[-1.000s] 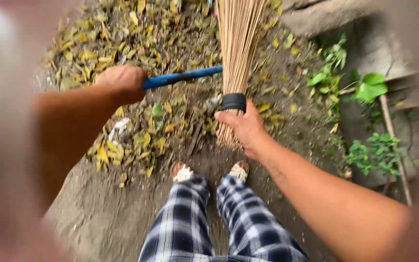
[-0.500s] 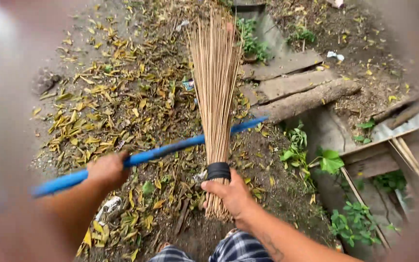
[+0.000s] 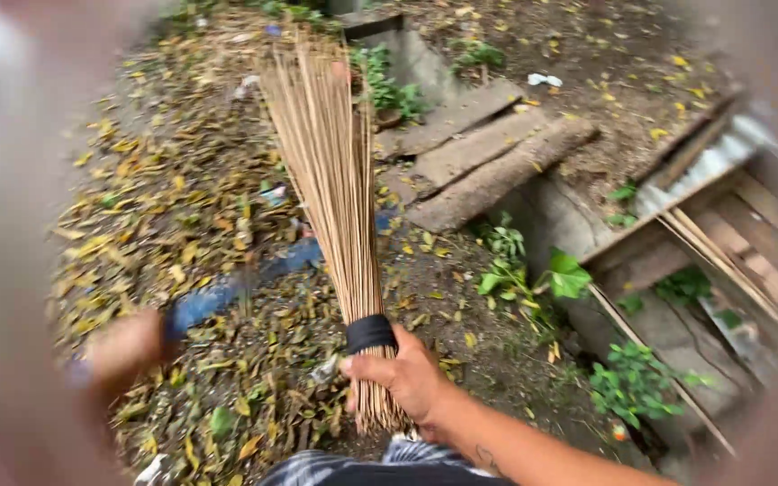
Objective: Sweeping dry leaves and debris on an outdoor dirt floor using a stick broom.
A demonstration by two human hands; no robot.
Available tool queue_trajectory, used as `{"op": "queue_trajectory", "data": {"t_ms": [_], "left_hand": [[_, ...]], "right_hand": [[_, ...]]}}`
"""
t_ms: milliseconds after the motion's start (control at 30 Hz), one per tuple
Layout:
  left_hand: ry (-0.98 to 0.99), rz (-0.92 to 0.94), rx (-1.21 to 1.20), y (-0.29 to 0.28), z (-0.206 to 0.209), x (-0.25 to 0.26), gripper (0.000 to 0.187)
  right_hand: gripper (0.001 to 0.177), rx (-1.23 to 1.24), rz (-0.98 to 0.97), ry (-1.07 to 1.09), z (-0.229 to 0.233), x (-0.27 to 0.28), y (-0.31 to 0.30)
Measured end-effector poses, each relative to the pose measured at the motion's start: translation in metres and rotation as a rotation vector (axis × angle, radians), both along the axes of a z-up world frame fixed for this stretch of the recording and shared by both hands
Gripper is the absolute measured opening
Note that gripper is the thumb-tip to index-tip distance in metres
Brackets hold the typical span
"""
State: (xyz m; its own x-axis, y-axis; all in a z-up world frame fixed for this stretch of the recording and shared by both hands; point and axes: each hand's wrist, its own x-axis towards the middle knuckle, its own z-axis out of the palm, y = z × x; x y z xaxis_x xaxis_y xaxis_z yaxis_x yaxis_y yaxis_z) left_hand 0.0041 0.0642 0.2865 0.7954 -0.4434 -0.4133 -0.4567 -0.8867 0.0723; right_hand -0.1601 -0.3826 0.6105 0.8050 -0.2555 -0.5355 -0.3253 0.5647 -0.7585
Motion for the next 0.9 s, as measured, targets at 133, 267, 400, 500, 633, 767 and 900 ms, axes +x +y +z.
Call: {"op": "queue_trajectory", "data": {"t_ms": [133, 267, 400, 500, 633, 767, 900], "left_hand": [[0.101, -0.171, -0.042, -0.146, 0.005, 0.080, 0.051], [0.161, -0.306, -0.082, -0.379, 0.096, 0.187, 0.051], [0.231, -0.267, -0.129, -0.526, 0.215, 0.227, 0.054], [0.313, -0.181, -0.197, -0.579, 0.278, 0.224, 0.059], [0.379, -0.101, -0.276, -0.561, 0.357, 0.165, 0.067], [0.408, -0.004, -0.338, -0.449, 0.248, 0.046, 0.073], [1.152, 0.787, -0.641, -0.412, 0.303, -0.081, 0.080]], "right_hand": [[0.059, -0.139, -0.168, -0.016, 0.046, -0.012, -0.067], [0.058, -0.312, -0.334, 0.010, 0.063, -0.011, -0.147], [0.054, -0.338, -0.456, -0.072, 0.045, -0.014, -0.186], [0.048, -0.324, -0.458, -0.112, 0.021, -0.021, -0.194], [0.041, -0.219, -0.444, -0.012, -0.014, -0.028, -0.176], [0.041, -0.165, -0.342, 0.186, -0.033, -0.030, -0.144], [0.036, -0.027, -0.151, 0.276, -0.053, -0.030, -0.107]]}}
